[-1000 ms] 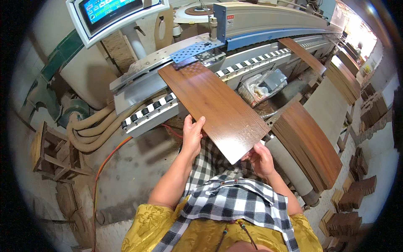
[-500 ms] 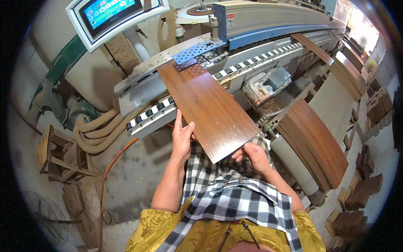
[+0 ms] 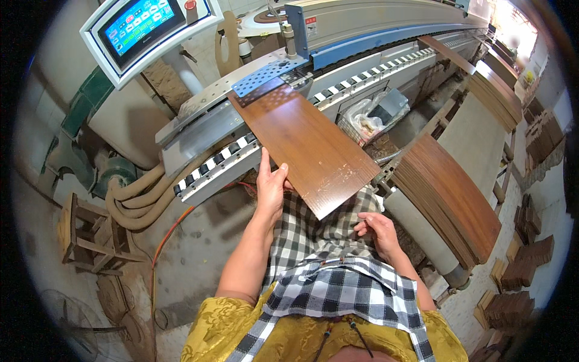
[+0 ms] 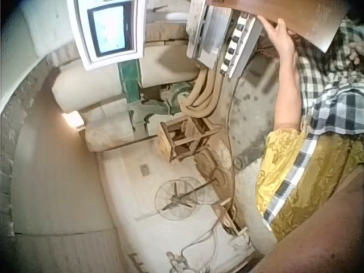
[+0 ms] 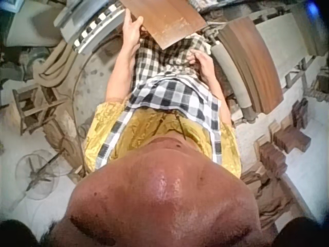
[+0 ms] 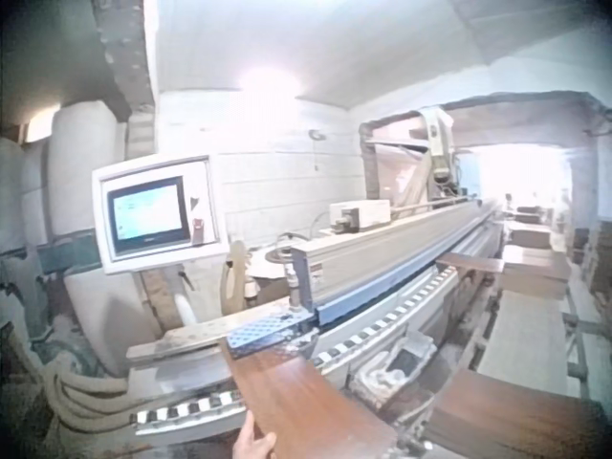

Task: The person feeds rectangular wooden planks into a large industrial planer machine one at a time. They guide each plank through the machine, retrieve it from the output side, and stack it with other finished planks. The process is repeated for multiple planks.

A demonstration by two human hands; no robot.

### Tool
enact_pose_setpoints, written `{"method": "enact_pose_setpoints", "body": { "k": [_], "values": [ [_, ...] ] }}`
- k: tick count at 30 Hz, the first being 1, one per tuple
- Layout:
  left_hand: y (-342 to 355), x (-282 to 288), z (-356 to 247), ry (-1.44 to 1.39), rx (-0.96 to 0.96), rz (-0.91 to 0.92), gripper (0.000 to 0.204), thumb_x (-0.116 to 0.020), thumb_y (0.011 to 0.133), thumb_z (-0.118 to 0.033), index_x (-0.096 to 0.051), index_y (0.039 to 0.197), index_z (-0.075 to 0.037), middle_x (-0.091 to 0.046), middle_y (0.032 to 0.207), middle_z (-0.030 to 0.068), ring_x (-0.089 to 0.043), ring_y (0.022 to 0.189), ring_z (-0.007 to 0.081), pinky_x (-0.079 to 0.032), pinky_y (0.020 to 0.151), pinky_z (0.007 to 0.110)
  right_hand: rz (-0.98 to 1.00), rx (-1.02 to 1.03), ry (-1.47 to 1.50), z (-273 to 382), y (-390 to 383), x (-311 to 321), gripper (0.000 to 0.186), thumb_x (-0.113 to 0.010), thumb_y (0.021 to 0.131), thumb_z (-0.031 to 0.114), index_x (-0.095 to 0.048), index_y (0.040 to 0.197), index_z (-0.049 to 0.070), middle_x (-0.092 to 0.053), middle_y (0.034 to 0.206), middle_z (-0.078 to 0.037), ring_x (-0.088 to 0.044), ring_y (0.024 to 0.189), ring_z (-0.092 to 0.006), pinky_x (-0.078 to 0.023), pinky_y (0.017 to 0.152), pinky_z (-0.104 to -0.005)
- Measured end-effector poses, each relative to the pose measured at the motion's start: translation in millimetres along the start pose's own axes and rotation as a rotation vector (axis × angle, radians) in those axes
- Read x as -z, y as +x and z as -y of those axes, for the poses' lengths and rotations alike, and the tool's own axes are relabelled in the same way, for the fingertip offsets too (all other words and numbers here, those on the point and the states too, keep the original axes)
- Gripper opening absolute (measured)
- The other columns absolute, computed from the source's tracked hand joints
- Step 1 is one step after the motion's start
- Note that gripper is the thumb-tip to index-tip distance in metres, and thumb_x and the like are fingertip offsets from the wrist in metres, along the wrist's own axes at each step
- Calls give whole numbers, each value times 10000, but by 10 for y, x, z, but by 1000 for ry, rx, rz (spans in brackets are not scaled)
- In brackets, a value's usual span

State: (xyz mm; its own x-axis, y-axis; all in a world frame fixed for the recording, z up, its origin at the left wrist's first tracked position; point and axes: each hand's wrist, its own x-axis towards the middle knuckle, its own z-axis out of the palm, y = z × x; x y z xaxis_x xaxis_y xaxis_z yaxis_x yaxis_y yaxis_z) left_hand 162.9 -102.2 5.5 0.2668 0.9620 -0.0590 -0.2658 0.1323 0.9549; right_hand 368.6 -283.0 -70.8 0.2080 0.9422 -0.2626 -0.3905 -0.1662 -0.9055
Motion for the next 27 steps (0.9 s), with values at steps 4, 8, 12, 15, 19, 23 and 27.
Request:
{"method": "enact_pose_setpoints", "body": {
  "k": [4,8,12,15,19,23,27],
  "values": [
    [143,-196,47,-10,29,12,642,-450,891,-84,-60,1401,-97,-579,723,38,-502,535,73,-435,499,214,-42,-13,18,-35,-1,57,281,-455,899,174,-551,1055,-39,-634,820,-120,-565,677,-127,-461,657,-237],
    [296,-392,144,-36,26,20,667,-438,893,-72,-5,1399,-98,-577,708,59,-516,525,96,-443,488,242,-76,-31,48,-52,-15,104,279,-470,890,175,-553,1051,-37,-634,817,-119,-564,676,-124,-462,652,-237],
    [415,-420,180,7,46,48,674,-433,897,-81,19,1397,-100,-566,663,72,-520,508,118,-450,481,264,-81,18,65,-67,-38,142,278,-475,888,181,-555,1043,-36,-634,813,-119,-565,670,-127,-464,650,-239],
    [505,-578,193,18,44,45,691,-441,893,-88,35,1394,-100,-560,637,68,-521,498,124,-442,472,270,-104,10,76,-51,-47,168,277,-476,887,181,-555,1038,-38,-633,810,-123,-568,665,-131,-467,652,-243],
    [624,-856,195,52,62,42,715,-457,880,-85,41,1393,-99,-570,651,73,-527,510,118,-438,469,269,-132,15,87,-49,-69,192,274,-481,884,181,-557,1028,-39,-632,802,-127,-571,661,-137,-470,651,-247],
    [835,-994,216,74,166,140,746,-482,878,-111,58,1393,-128,-579,781,86,-564,570,121,-471,501,230,-154,14,119,-46,-84,218,266,-487,879,178,-560,1019,-36,-631,796,-125,-571,654,-138,-469,641,-247],
    [948,-451,6,717,-330,-63,500,-551,834,-180,-367,1296,-128,-589,922,108,-584,801,199,-471,725,331,-201,21,91,-65,-128,313,258,-489,875,176,-564,1018,-26,-633,802,-118,-567,646,-129,-466,636,-245]
  ]
}}
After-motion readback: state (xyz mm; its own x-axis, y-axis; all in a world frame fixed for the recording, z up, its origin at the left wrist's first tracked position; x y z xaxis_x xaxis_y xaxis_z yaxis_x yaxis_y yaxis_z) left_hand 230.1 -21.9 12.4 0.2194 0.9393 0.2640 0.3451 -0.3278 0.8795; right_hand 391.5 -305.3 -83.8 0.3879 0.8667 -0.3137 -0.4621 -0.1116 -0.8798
